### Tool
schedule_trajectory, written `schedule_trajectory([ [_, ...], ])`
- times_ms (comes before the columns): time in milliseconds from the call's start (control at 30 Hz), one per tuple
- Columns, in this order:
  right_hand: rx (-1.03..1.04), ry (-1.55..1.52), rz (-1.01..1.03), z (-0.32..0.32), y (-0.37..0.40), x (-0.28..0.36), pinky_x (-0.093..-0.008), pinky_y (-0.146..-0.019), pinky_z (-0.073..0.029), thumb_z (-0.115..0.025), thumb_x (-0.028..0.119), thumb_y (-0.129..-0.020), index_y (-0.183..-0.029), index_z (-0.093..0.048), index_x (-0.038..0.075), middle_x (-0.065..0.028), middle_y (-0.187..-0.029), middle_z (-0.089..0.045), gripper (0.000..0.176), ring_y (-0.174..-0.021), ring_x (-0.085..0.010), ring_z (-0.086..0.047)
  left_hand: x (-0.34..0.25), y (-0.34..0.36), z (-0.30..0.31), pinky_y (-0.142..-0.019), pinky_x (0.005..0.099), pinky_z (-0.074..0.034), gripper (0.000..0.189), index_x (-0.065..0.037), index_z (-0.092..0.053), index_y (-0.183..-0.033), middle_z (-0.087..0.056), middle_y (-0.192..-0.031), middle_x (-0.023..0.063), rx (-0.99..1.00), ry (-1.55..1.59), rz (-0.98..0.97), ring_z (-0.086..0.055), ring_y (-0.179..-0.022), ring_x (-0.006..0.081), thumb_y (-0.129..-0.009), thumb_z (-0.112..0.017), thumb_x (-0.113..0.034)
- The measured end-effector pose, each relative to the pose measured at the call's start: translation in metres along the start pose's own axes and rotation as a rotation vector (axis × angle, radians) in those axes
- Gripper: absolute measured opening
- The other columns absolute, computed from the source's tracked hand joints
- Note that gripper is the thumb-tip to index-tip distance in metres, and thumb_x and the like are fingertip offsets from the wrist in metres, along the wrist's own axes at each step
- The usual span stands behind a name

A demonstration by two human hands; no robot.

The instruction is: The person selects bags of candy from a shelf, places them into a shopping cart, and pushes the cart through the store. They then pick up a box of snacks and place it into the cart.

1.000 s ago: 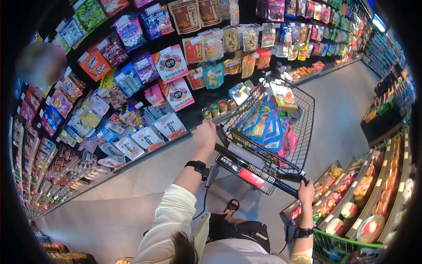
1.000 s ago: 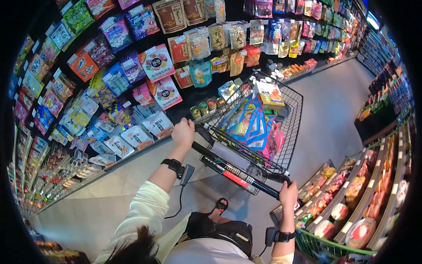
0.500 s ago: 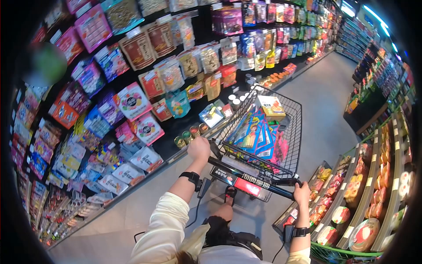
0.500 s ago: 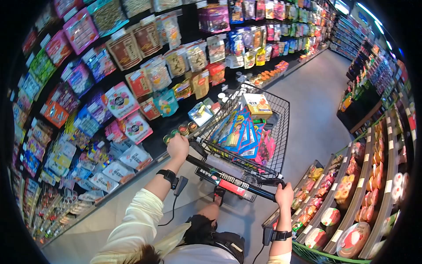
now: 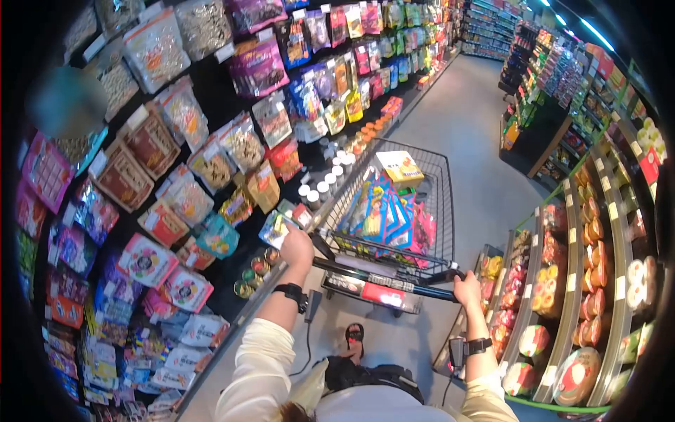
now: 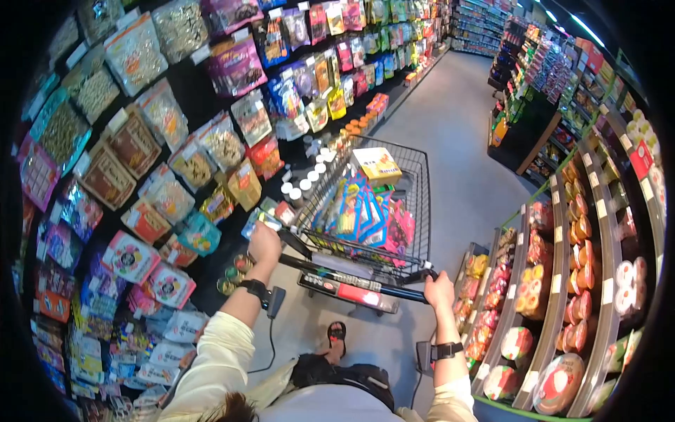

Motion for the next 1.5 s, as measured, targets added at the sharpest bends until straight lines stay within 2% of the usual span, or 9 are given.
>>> schedule_trajectory([
  [167,-0.027,-0.038,-0.028,0.009,-0.066,-0.004,-0.0453,-0.083,-0.046,-0.058,0.028,-0.080,-0.100,-0.056,-0.002,-0.0248,-0.094,-0.063,0.036,-0.095,-0.0401,-0.059,-0.065,-0.038,-0.060,-0.059,0.0444,-0.051,0.015,-0.003,-0.048,-0.095,-0.065,-0.069,0.0165,0.013,-0.140,-0.171,-0.065,-0.065,0.0341,-0.088,-0.041,-0.014],
  [333,-0.055,-0.081,-0.085,0.015,-0.125,0.003,-0.0443,-0.084,-0.046,-0.060,0.032,-0.080,-0.098,-0.058,-0.001,-0.0235,-0.095,-0.063,0.038,-0.096,-0.0387,-0.059,-0.126,-0.069,-0.084,-0.056,0.0389,-0.052,0.005,-0.003,-0.053,-0.080,-0.062,-0.067,0.0131,-0.131,-0.184,-0.244,-0.064,-0.062,0.0289,-0.082,-0.049,-0.006],
  [433,-0.070,-0.104,-0.116,0.024,-0.160,0.005,-0.0444,-0.083,-0.046,-0.060,0.037,-0.081,-0.096,-0.059,0.000,-0.0229,-0.095,-0.063,0.040,-0.096,-0.0381,-0.059,-0.159,-0.081,-0.101,-0.055,0.0404,-0.050,0.009,-0.004,-0.054,-0.082,-0.061,-0.061,0.0136,-0.180,-0.137,-0.230,-0.064,-0.060,0.0299,-0.081,-0.052,-0.012],
  [567,-0.088,-0.075,-0.127,0.032,-0.213,0.014,-0.0452,-0.082,-0.046,-0.054,0.043,-0.085,-0.097,-0.060,0.000,-0.0229,-0.095,-0.063,0.045,-0.096,-0.0381,-0.059,-0.189,-0.116,-0.146,-0.054,0.0412,-0.051,0.018,-0.002,-0.047,-0.096,-0.063,-0.063,0.0162,-0.054,-0.117,-0.178,-0.065,-0.062,0.0316,-0.088,-0.047,-0.018],
  [633,-0.088,-0.065,-0.133,0.038,-0.241,0.015,-0.0460,-0.082,-0.046,-0.049,0.045,-0.086,-0.098,-0.060,0.000,-0.0239,-0.096,-0.063,0.048,-0.095,-0.0391,-0.059,-0.215,-0.125,-0.156,-0.053,0.0412,-0.052,0.020,-0.001,-0.046,-0.096,-0.063,-0.063,0.0159,-0.065,-0.115,-0.153,-0.065,-0.061,0.0310,-0.085,-0.049,-0.018],
  [933,-0.014,-0.075,-0.135,0.053,-0.367,0.039,-0.0484,-0.080,-0.047,-0.046,0.038,-0.089,-0.097,-0.057,-0.001,-0.0255,-0.095,-0.062,0.040,-0.093,-0.0407,-0.059,-0.300,-0.185,-0.214,-0.059,0.0427,-0.052,0.025,0.001,-0.046,-0.099,-0.064,-0.069,0.0168,-0.075,-0.173,-0.084,-0.065,-0.066,0.0325,-0.082,-0.050,-0.018],
  [967,-0.015,-0.073,-0.144,0.058,-0.378,0.045,-0.0482,-0.080,-0.047,-0.046,0.036,-0.089,-0.097,-0.056,-0.001,-0.0256,-0.094,-0.062,0.039,-0.093,-0.0404,-0.059,-0.314,-0.190,-0.216,-0.053,0.0365,-0.051,0.029,0.005,-0.052,-0.101,-0.064,-0.065,0.0128,-0.132,-0.273,-0.149,-0.065,-0.059,0.0267,-0.082,-0.051,-0.017],
  [1133,0.013,-0.038,-0.115,0.065,-0.452,0.060,-0.0472,-0.079,-0.048,-0.046,0.034,-0.090,-0.098,-0.055,-0.002,-0.0257,-0.094,-0.062,0.037,-0.091,-0.0397,-0.060,-0.362,-0.224,-0.249,-0.058,0.0425,-0.052,0.027,0.002,-0.050,-0.099,-0.063,-0.066,0.0183,-0.154,-0.172,-0.058,-0.064,-0.063,0.0336,-0.080,-0.051,-0.017],
  [1500,-0.116,-0.079,-0.017,0.095,-0.641,0.084,-0.0506,-0.071,-0.048,-0.051,0.030,-0.087,-0.092,-0.056,-0.003,-0.0269,-0.085,-0.062,0.033,-0.082,-0.0429,-0.060,-0.510,-0.306,-0.337,-0.058,0.0401,-0.051,0.033,0.003,-0.049,-0.103,-0.063,-0.070,0.0170,-0.160,-0.109,-0.080,-0.064,-0.065,0.0317,-0.081,-0.056,-0.020],
])
Point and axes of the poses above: each hand's wrist, its own y-axis away from the middle knuckle, its own z-axis out of the back of the hand, x = y × z, the point moved 7 cm from there along -y, towards the middle knuckle
